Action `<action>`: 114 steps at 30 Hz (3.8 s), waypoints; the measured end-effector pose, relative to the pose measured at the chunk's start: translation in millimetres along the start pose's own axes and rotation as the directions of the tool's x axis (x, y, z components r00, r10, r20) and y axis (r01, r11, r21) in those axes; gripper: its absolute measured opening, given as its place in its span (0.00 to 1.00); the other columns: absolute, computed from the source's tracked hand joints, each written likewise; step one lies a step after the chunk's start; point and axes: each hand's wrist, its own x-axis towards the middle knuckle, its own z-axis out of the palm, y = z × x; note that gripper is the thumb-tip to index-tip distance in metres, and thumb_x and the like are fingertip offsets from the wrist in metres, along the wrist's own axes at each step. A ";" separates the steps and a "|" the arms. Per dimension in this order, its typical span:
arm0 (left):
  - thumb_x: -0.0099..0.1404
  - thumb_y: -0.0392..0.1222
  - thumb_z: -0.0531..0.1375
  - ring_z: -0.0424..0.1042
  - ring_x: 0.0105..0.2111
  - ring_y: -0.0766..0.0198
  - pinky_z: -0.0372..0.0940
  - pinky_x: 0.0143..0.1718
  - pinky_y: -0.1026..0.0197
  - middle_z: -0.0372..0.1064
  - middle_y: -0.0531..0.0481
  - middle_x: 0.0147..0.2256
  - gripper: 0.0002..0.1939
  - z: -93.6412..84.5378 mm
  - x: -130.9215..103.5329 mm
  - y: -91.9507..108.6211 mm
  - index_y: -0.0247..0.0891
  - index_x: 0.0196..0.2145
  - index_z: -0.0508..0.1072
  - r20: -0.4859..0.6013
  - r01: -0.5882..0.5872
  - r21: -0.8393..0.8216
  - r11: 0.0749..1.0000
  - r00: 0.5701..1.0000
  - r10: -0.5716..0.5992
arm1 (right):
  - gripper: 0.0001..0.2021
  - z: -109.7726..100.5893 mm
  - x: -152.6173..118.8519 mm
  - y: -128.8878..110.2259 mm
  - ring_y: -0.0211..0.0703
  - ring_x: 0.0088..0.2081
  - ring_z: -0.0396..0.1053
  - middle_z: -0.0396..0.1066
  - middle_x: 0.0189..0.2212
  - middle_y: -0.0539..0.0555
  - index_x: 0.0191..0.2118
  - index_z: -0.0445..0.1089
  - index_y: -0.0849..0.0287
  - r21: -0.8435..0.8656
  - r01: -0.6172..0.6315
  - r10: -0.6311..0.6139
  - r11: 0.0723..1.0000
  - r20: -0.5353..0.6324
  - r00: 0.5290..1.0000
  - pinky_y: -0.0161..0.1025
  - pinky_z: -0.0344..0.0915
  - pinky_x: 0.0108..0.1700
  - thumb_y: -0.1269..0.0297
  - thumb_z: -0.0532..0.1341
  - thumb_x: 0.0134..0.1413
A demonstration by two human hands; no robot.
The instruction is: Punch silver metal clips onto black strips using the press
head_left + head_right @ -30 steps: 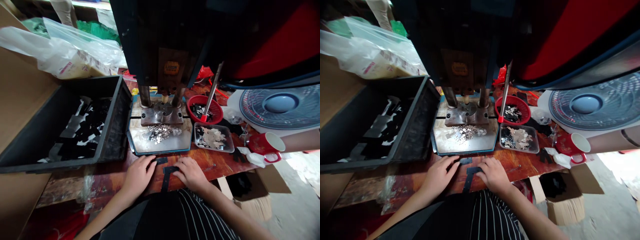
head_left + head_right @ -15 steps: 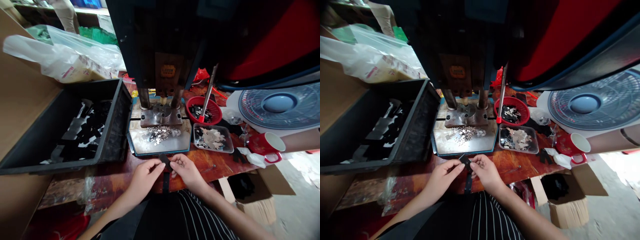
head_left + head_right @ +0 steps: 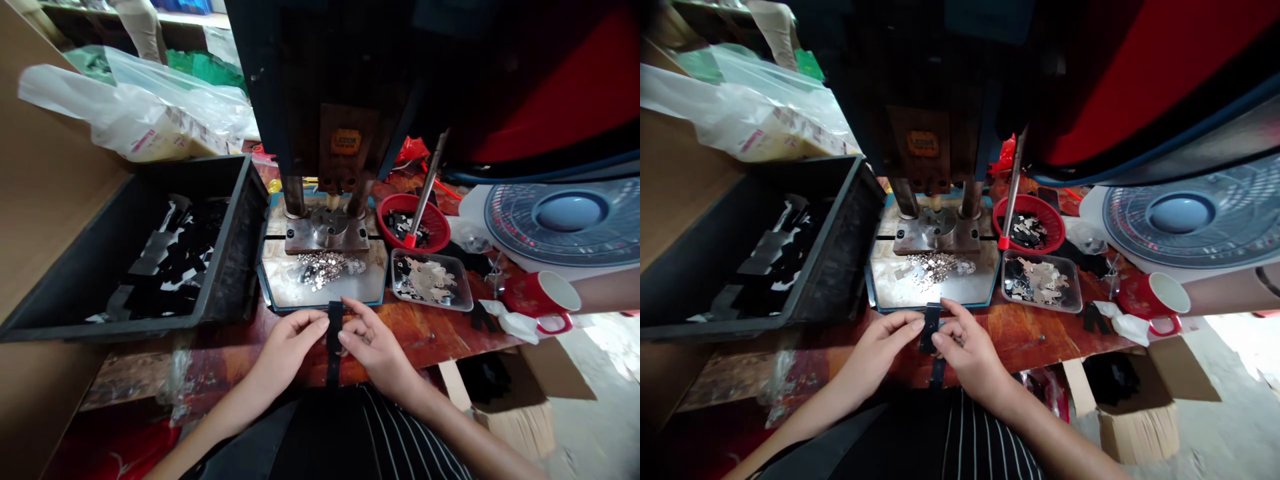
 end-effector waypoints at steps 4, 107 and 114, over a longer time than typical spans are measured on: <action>0.58 0.43 0.59 0.68 0.32 0.64 0.62 0.37 0.64 0.74 0.52 0.28 0.10 -0.5 0.2 -0.3 0.37 0.32 0.78 0.007 0.006 -0.014 1.000 1.000 -0.006 | 0.24 -1.6 0.8 2.2 0.35 0.30 0.65 0.66 0.26 0.45 0.57 0.56 0.56 -0.027 0.023 -0.023 0.999 0.009 1.000 0.37 0.63 0.38 0.64 0.60 0.54; 0.57 0.37 0.62 0.73 0.33 0.66 0.66 0.39 0.65 0.75 0.50 0.33 0.13 -6.8 13.8 -7.9 0.38 0.42 0.75 -0.099 -0.045 -0.502 0.864 0.995 -0.005 | 0.08 -8.3 31.9 -16.3 0.42 0.40 0.69 0.72 0.37 0.53 0.39 0.74 0.54 -0.275 0.216 -0.247 0.937 -0.084 0.965 0.40 0.65 0.44 0.62 0.61 0.54; 0.53 0.30 0.60 0.73 0.34 0.67 0.66 0.41 0.66 0.75 0.52 0.36 0.20 -15.2 14.7 -10.0 0.42 0.45 0.75 -0.069 -0.103 -0.453 0.885 0.994 0.081 | 0.13 -12.6 33.1 -18.9 0.44 0.42 0.68 0.73 0.39 0.54 0.47 0.69 0.53 -0.751 0.532 -0.672 0.392 0.161 0.723 0.44 0.64 0.46 0.69 0.60 0.56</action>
